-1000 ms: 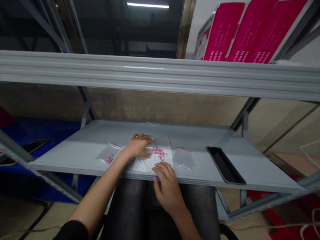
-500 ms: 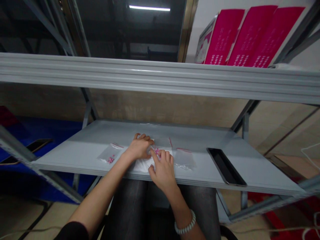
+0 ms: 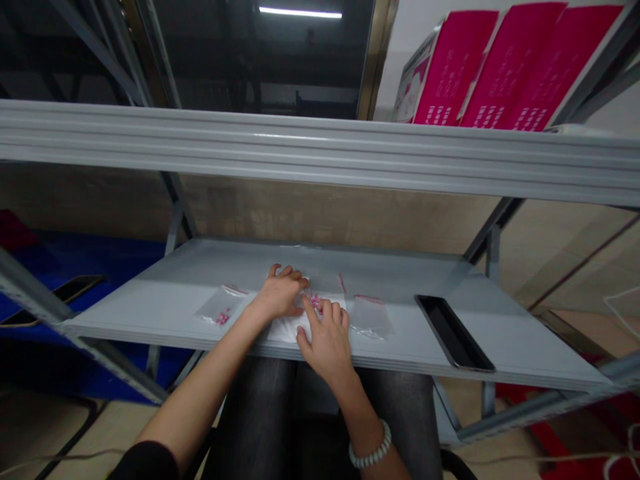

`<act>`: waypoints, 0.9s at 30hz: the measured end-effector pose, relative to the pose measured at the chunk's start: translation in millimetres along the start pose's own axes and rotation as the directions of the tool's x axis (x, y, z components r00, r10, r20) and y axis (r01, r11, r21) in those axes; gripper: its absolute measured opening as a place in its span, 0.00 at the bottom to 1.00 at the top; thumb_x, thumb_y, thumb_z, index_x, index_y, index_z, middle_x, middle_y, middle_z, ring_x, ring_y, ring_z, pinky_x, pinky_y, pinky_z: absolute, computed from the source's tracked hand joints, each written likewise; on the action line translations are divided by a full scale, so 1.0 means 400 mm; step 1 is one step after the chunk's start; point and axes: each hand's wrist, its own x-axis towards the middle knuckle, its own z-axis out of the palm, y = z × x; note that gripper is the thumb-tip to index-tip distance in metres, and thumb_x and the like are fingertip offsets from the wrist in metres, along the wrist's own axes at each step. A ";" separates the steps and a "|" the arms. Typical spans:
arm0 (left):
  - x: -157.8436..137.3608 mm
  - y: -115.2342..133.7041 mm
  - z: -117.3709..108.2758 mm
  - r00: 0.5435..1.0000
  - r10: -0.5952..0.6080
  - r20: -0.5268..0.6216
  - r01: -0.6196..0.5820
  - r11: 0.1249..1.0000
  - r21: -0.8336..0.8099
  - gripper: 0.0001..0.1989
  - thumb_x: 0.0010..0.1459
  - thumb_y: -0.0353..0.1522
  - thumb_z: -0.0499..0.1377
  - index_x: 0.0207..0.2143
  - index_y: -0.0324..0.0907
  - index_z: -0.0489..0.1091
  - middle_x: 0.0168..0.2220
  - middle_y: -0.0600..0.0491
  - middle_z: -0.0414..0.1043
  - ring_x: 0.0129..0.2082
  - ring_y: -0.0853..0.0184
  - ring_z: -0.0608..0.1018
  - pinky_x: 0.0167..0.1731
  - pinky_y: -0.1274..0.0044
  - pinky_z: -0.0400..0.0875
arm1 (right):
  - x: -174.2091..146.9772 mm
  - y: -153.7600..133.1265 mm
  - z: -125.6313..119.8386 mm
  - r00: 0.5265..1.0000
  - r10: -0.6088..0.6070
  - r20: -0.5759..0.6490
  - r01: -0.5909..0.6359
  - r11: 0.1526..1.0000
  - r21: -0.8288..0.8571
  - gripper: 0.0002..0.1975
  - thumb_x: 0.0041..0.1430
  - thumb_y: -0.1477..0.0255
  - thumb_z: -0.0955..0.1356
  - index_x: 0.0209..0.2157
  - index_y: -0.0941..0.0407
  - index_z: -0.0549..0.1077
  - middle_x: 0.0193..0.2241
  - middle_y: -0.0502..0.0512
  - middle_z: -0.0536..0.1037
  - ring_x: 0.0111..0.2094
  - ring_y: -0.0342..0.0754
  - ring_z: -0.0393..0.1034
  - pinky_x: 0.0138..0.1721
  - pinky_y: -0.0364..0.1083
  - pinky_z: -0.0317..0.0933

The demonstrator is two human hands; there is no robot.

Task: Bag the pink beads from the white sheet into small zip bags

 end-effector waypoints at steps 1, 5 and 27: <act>0.000 0.001 0.000 1.000 0.002 -0.001 -0.002 1.000 0.001 0.22 0.47 0.37 0.67 0.47 0.47 0.73 0.46 0.46 0.75 0.52 0.50 0.70 0.57 0.57 0.51 | 0.001 0.000 0.000 1.000 0.000 0.000 0.000 1.000 0.000 0.30 0.58 0.68 0.66 0.63 0.56 0.62 0.44 0.63 0.69 0.46 0.60 0.58 0.49 0.59 0.53; 0.000 0.003 0.001 1.000 0.005 -0.002 -0.005 1.000 0.005 0.22 0.46 0.36 0.67 0.46 0.46 0.73 0.46 0.46 0.75 0.51 0.50 0.69 0.57 0.56 0.51 | 0.002 0.000 0.000 1.000 0.004 0.012 -0.004 1.000 -0.006 0.30 0.59 0.68 0.66 0.63 0.56 0.62 0.44 0.64 0.69 0.47 0.60 0.58 0.49 0.60 0.52; -0.002 -0.001 0.010 0.999 -0.050 -0.015 0.050 0.998 -0.038 0.22 0.45 0.37 0.67 0.46 0.49 0.73 0.47 0.47 0.75 0.52 0.51 0.69 0.57 0.56 0.51 | 0.001 0.004 0.007 1.000 0.002 -0.003 -0.002 1.000 0.014 0.29 0.61 0.63 0.67 0.61 0.56 0.63 0.43 0.64 0.70 0.46 0.61 0.59 0.48 0.60 0.55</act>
